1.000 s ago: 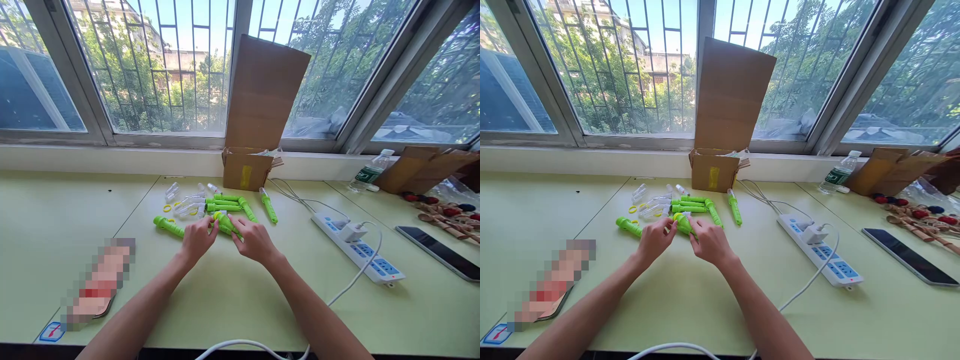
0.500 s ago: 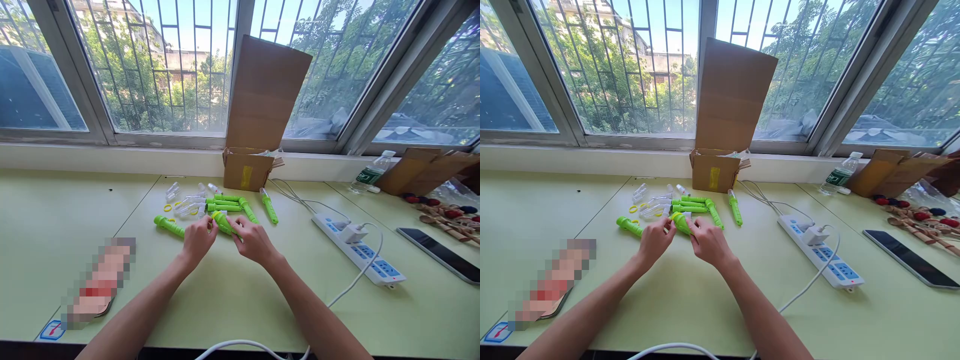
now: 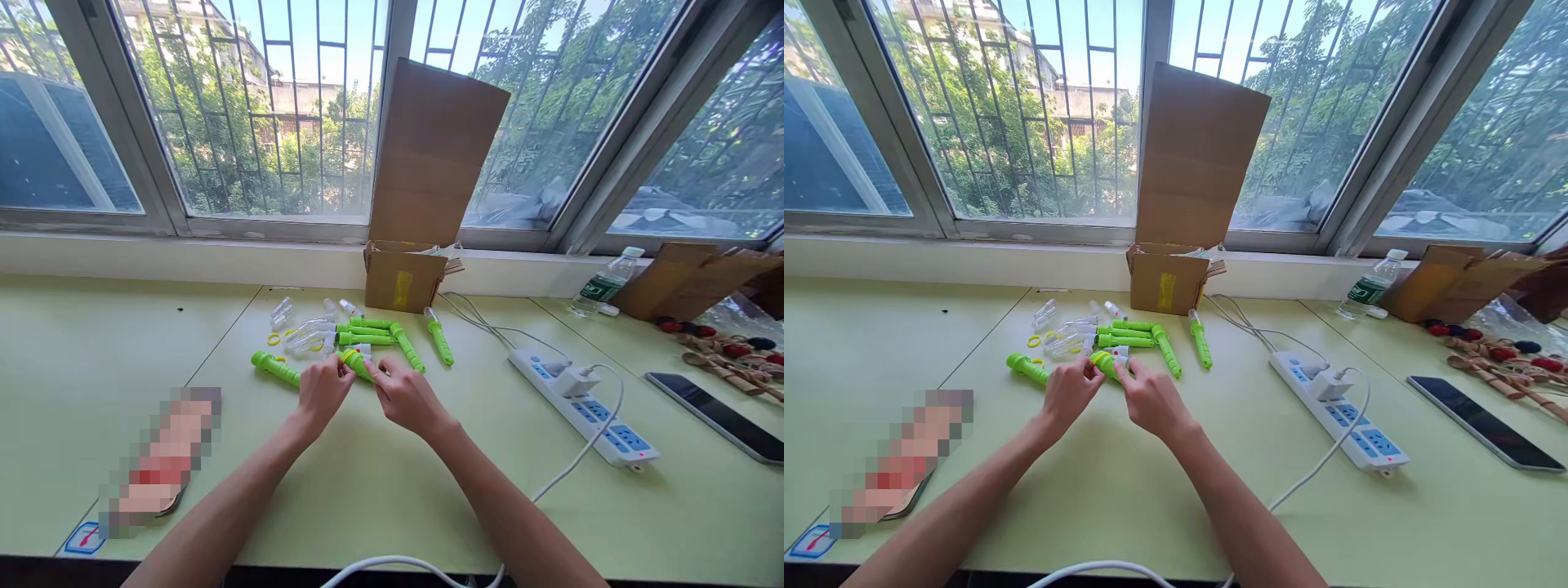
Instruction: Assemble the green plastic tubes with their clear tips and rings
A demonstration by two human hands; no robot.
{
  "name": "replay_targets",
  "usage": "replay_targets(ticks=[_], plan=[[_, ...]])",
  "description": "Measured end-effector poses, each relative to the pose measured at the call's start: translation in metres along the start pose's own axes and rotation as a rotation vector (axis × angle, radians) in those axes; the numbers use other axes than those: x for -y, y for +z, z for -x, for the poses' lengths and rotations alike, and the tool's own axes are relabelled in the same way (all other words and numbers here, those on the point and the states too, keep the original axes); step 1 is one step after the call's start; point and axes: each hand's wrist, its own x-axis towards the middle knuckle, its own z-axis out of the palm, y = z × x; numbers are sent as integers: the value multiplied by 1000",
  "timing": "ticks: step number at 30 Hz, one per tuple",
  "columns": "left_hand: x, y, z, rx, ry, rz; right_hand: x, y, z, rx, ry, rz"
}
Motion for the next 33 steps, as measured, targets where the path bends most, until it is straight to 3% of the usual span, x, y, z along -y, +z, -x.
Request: replay_targets(ticks=[8,13,18,27,33], plan=[[5,-1,0,1,282,-35,4,1,-1,1,90,28],[7,2,0,-10,328,-8,-6,5,0,-25,115,44],[6,3,1,-36,285,11,-7,7,1,-33,104,73],[4,-1,1,-73,215,109,-7,3,2,-157,67,80],[1,-18,0,-15,158,170,-7,3,2,-186,72,61]])
